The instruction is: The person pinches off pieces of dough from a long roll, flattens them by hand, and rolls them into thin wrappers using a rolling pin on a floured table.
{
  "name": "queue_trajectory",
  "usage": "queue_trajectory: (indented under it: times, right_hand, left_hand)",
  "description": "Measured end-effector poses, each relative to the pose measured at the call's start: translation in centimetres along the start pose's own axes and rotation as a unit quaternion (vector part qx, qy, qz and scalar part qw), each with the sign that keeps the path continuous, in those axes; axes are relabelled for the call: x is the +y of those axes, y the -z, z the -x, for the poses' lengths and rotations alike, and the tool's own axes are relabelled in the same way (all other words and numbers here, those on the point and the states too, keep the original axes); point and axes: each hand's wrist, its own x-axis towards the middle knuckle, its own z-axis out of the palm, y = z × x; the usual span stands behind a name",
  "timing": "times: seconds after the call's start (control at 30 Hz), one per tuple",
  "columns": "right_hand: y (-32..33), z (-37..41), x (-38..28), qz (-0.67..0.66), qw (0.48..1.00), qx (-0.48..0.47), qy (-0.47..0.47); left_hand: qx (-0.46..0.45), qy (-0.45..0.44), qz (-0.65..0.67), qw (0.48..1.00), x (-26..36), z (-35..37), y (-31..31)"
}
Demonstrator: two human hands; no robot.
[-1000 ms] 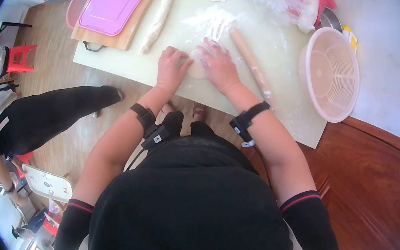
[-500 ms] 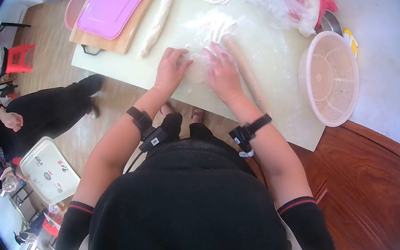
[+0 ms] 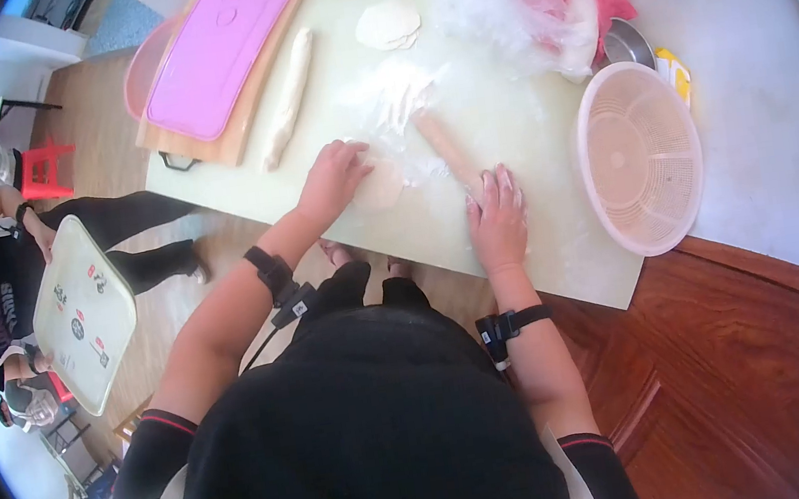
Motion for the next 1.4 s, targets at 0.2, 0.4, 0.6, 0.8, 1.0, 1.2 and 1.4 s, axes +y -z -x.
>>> queue_trajectory:
  times: [0.2,0.4,0.6,0.8,1.0,1.2,1.4]
  right_hand:
    - [-0.3,-0.3,-0.6,0.005,1.0,0.018,-0.015]
    - [-0.6,-0.5,-0.6,0.01,1.0,0.026,-0.015]
    - [-1.1,-0.5,-0.9,0.021,0.999,0.043,-0.025]
    - [-1.5,0.0,-1.4,0.011,0.998,0.052,-0.037]
    - [-2.2,0.3,-0.7,0.049,0.996,0.068,-0.039]
    - [-1.7,-0.3,-1.1,0.062,0.997,0.038,-0.029]
    - [-1.6,-0.4,-0.5,0.041,0.997,0.048,-0.051]
  left_hand:
    - [-0.064,-0.26,-0.039,0.963,-0.3,-1.5,-0.3]
    - [-0.237,-0.187,-0.059,0.951,0.5,-4.3,0.8]
    - [-0.335,-0.145,0.014,0.931,0.6,-5.6,1.7]
    - [-0.222,-0.074,0.189,0.954,0.9,-10.1,3.5]
    - [-0.018,-0.078,0.268,0.96,2.4,-17.9,3.8]
    - [0.162,0.032,0.131,0.977,-3.5,-20.6,2.7]
    - [0.101,0.003,0.126,0.987,-5.2,-14.3,4.9]
